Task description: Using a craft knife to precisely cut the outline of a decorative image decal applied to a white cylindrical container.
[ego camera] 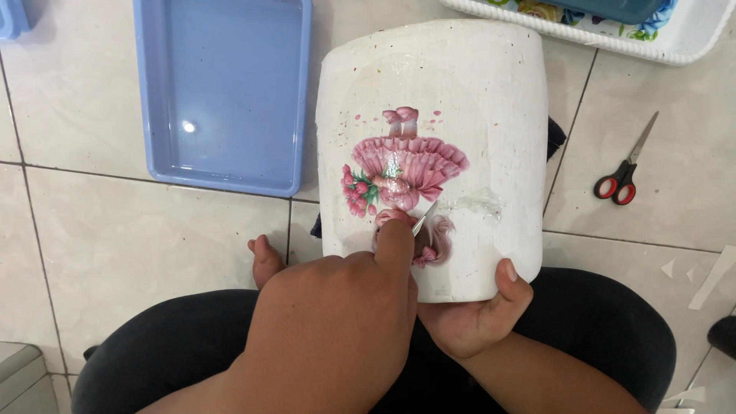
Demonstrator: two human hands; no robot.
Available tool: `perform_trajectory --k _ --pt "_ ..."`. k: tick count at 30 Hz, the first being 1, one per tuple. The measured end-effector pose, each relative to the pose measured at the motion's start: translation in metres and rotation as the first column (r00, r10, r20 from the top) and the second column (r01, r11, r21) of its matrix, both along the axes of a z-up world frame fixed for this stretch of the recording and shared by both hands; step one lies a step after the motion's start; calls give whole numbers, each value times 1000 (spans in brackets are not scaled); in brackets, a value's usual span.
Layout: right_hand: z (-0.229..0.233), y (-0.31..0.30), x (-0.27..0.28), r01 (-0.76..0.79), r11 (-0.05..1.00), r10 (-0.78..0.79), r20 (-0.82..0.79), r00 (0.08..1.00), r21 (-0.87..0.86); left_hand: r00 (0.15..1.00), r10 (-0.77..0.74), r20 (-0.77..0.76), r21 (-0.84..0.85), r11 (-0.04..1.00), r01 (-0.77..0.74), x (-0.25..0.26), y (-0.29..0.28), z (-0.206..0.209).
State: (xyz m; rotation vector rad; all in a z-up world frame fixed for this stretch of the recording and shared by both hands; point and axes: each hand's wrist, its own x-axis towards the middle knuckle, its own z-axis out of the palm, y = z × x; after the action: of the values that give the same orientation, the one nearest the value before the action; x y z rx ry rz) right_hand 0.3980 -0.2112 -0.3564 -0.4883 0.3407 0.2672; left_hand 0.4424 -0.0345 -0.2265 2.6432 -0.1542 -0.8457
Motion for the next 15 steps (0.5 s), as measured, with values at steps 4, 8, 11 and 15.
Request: perform_trajectory --k 4,8,11,15 --pt "8 6 6 -6 1000 6 23 1000 10 995 -39 -97 -14 999 37 6 4 4" --pt "8 7 6 4 1000 -4 22 1000 -17 997 -48 -66 15 999 49 8 4 4" --pt "9 8 8 -7 1000 6 7 1000 12 986 -95 -136 99 989 109 10 5 6" --pt "10 11 9 35 999 -34 35 999 -27 995 -79 65 74 995 74 2 9 0"
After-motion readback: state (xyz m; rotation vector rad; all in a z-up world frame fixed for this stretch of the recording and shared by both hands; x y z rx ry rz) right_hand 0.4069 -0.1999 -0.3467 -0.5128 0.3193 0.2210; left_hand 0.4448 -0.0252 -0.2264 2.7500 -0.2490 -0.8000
